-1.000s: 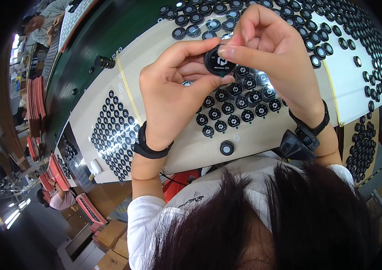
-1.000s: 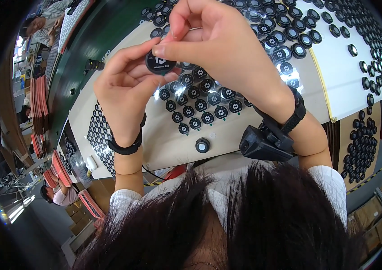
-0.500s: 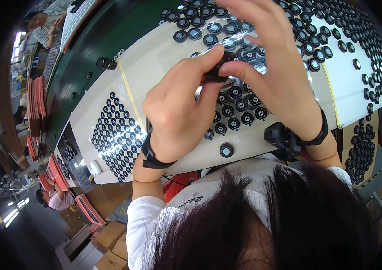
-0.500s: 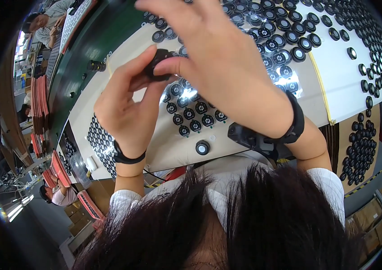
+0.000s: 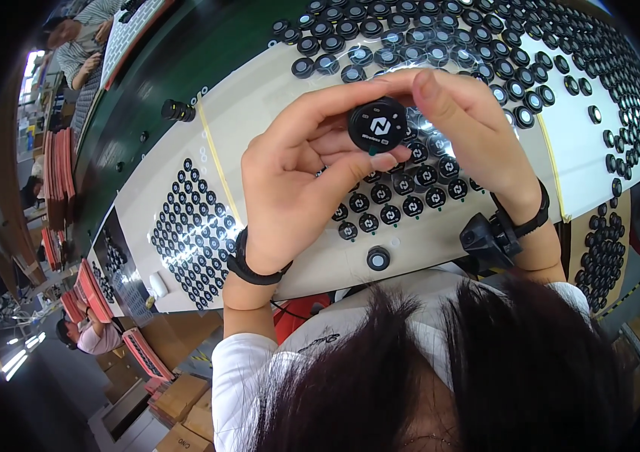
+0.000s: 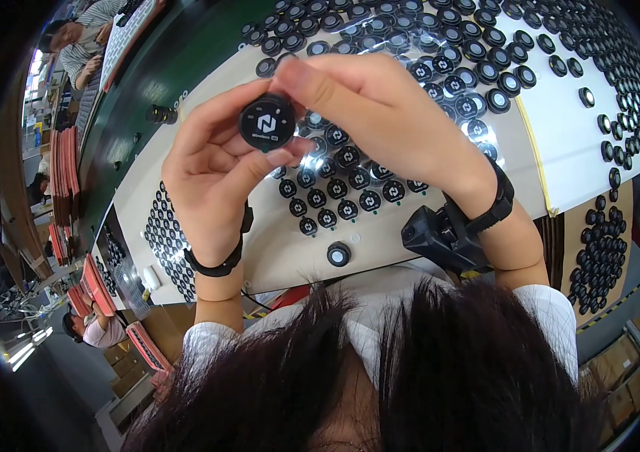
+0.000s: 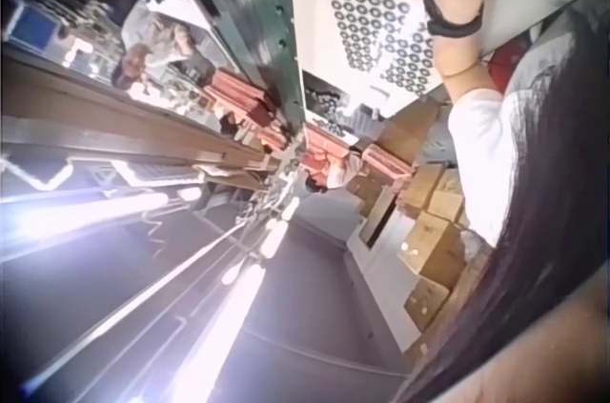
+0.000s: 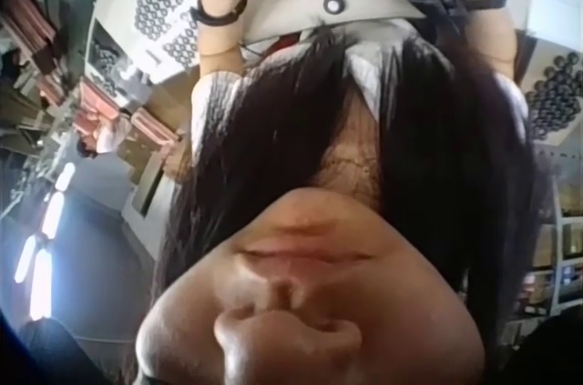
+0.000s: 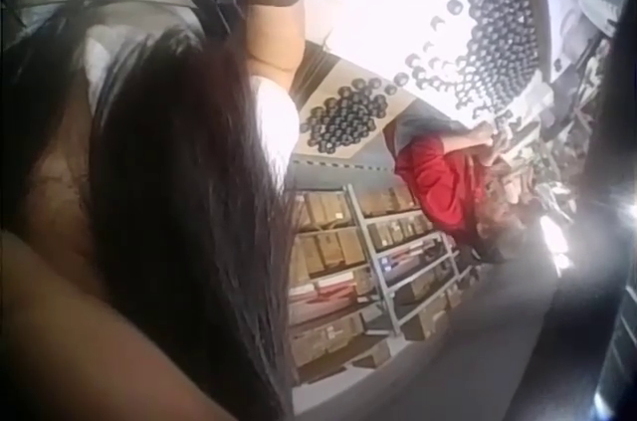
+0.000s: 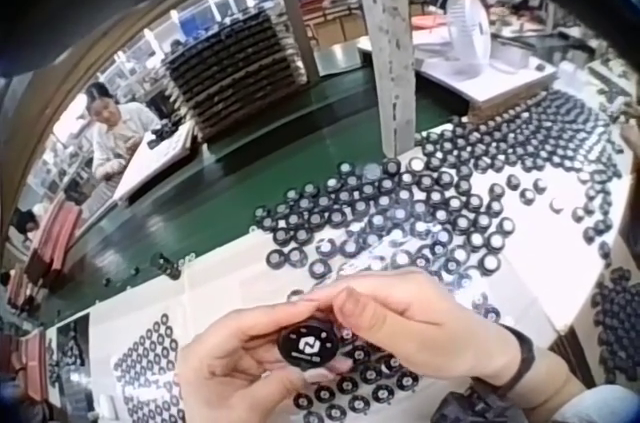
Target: The person peels a sticker from a plastic sheet and presses it onto the back of a small black device. After repeating this for several devices, the person sets the sheet aside and gathers the finished components into a pile.
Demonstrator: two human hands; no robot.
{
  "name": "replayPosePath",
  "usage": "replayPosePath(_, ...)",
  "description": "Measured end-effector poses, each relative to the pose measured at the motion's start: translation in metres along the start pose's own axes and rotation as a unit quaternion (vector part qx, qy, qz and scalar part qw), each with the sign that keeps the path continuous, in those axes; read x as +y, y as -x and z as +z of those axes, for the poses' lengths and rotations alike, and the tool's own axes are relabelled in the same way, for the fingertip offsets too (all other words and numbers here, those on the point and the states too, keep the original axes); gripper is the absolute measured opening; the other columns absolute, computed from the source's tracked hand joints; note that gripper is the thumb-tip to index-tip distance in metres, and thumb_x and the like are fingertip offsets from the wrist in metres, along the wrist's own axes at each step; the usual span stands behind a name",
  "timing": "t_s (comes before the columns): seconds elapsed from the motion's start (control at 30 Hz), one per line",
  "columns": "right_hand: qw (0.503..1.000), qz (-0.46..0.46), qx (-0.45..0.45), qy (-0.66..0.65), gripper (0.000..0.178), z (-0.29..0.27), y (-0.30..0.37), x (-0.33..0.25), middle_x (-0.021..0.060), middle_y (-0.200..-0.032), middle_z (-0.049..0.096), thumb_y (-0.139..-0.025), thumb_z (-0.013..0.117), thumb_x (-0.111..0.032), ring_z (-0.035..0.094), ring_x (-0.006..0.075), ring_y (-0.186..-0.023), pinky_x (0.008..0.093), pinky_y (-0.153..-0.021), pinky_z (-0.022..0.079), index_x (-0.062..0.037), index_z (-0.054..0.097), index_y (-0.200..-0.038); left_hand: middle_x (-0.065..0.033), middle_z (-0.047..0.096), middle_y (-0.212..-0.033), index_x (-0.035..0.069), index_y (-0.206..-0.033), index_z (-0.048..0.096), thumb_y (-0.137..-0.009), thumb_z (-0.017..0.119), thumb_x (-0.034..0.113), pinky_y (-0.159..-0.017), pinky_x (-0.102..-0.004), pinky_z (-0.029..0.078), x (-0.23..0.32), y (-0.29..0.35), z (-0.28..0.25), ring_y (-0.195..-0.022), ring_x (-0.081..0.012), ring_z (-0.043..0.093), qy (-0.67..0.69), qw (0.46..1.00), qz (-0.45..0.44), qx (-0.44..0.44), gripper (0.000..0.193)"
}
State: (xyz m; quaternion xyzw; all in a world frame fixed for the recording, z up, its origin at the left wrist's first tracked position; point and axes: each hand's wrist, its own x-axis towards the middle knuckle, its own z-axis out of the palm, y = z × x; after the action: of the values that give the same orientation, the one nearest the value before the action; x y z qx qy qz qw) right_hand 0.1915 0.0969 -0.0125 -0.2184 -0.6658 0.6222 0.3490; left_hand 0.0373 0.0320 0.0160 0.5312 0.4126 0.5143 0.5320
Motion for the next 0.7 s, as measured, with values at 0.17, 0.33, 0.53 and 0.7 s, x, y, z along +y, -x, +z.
replayPosePath(0.17,0.997,-0.007,-0.032,0.076,0.033,-0.002,-0.001,-0.001,0.0127,-0.091,0.057,-0.088,0.039,-0.023,0.055,0.0185,-0.083,0.0267,-0.074,0.041,0.0049,0.053,-0.098,-0.0148,0.05,-0.104,-0.007,-0.11,0.041,-0.072,0.043,-0.018,-0.077,-0.0283,0.048,-0.006,-0.003,-0.001,-0.091,-0.0205,0.054,0.015,0.999,0.027,-0.014,0.04)
replayPosePath(0.33,0.961,-0.216,0.079,0.156,0.02,0.0,-0.006,0.015,0.0083,-0.07,0.056,-0.082,0.049,-0.015,0.055,0.016,-0.06,0.0234,-0.052,0.042,0.002,0.056,-0.09,-0.0127,0.051,-0.101,-0.005,-0.11,0.041,-0.075,0.045,-0.013,-0.075,-0.0259,0.047,-0.008,-0.005,0.0,-0.088,-0.0173,0.054,0.021,1.0,0.02,-0.009,0.036)
replayPosePath(0.53,0.946,-0.261,0.072,0.181,0.017,0.003,-0.007,0.011,0.0087,-0.07,0.055,-0.079,0.051,-0.01,0.055,0.0181,-0.059,0.0244,-0.05,0.042,0.002,0.055,-0.09,-0.0112,0.051,-0.1,-0.004,-0.109,0.042,-0.08,0.044,-0.006,-0.069,-0.0222,0.046,-0.016,-0.005,-0.004,-0.082,-0.0138,0.055,0.043,0.998,0.045,-0.004,0.03)
replayPosePath(0.7,0.931,-0.294,0.079,0.203,0.018,0.002,-0.007,0.014,0.0095,-0.07,0.055,-0.079,0.05,-0.01,0.055,0.0186,-0.059,0.0241,-0.05,0.043,0.0024,0.054,-0.092,-0.0113,0.052,-0.099,-0.005,-0.109,0.042,-0.082,0.043,-0.001,-0.066,-0.0215,0.046,-0.019,-0.004,-0.001,-0.079,-0.0134,0.055,0.02,0.996,0.079,0.022,0.027)
